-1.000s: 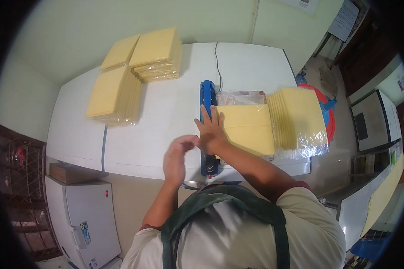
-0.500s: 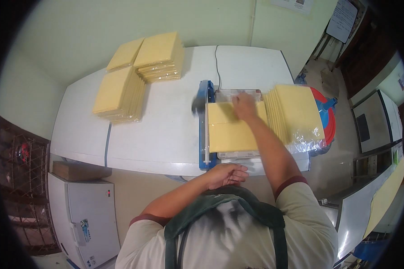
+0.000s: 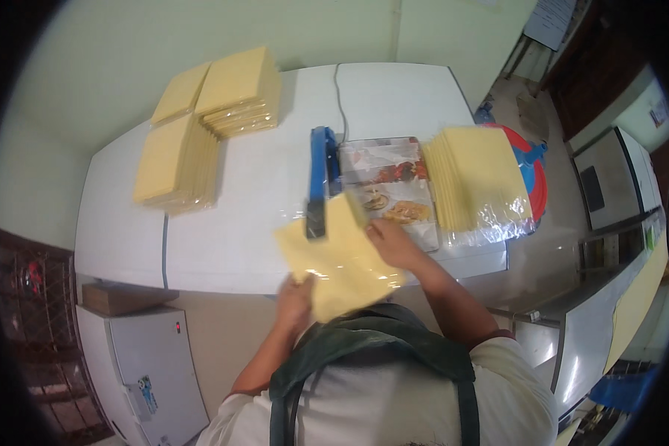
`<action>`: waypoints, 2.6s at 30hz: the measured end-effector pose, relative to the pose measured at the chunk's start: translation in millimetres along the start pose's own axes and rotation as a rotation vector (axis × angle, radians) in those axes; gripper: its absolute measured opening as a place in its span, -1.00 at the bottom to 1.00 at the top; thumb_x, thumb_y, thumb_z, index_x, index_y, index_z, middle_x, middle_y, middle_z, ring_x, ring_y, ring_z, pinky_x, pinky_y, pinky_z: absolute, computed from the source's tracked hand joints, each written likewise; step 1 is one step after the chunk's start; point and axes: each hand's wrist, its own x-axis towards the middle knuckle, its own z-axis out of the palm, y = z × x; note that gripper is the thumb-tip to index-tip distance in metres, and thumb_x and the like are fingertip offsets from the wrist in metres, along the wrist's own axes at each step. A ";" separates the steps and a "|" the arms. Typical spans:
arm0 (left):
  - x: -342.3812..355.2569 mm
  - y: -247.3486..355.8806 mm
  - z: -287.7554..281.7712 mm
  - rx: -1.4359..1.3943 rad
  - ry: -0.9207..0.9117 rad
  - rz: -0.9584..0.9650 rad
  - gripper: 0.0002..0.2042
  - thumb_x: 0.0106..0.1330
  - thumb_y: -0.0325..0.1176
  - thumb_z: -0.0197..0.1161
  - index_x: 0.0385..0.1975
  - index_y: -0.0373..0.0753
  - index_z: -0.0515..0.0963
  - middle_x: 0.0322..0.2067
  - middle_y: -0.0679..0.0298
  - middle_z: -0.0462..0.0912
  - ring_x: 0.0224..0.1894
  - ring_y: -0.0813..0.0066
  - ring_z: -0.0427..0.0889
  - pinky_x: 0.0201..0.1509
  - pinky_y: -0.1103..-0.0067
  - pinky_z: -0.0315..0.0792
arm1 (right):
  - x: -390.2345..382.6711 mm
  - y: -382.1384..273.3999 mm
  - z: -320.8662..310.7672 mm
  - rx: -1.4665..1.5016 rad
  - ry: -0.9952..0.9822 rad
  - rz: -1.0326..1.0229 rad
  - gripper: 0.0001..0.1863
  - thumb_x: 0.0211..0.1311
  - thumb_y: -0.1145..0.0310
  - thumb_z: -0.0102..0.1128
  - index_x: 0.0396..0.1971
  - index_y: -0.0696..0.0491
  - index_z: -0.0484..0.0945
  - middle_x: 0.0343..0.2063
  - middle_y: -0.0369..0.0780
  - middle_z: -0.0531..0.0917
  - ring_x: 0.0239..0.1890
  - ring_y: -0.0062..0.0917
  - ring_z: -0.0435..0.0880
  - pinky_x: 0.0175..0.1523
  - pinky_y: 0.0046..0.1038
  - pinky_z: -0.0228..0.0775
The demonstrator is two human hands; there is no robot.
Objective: Seal plastic bags containing square slices of food using an impulse sealer.
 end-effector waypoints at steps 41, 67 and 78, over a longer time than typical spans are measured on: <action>188.1 -15.8 15.0 0.012 -0.290 0.276 -0.36 0.60 0.01 -0.42 0.43 -0.40 0.09 0.41 0.02 0.21 0.45 0.18 0.19 0.54 0.35 -0.01 | 69.8 -72.5 -188.9 -0.408 0.629 -0.809 -0.72 -0.16 0.71 0.07 -0.37 0.13 0.55 -0.32 -0.12 0.67 -0.22 -0.22 0.67 -0.09 -0.33 0.52; 210.6 66.0 26.0 0.862 -0.045 0.503 -0.62 0.37 -0.10 0.18 -0.41 -0.37 0.60 -0.50 0.06 0.69 -0.48 0.27 0.67 -0.36 0.38 0.49 | 13.0 -11.2 -0.5 -0.761 0.177 0.218 -0.06 0.34 -0.25 -0.12 0.46 0.20 0.00 0.49 0.03 -0.04 0.56 -0.16 -0.18 0.51 0.12 -0.46; 205.9 67.9 50.3 0.815 0.116 0.571 -0.71 0.41 -0.21 0.08 -0.30 -0.31 0.65 -0.43 0.05 0.71 -0.36 0.19 0.71 -0.24 0.37 0.52 | 42.2 26.5 -44.4 -0.801 0.180 0.098 0.00 0.34 -0.29 -0.17 0.47 0.22 -0.09 0.51 -0.05 -0.05 0.56 -0.27 -0.18 0.53 0.09 -0.40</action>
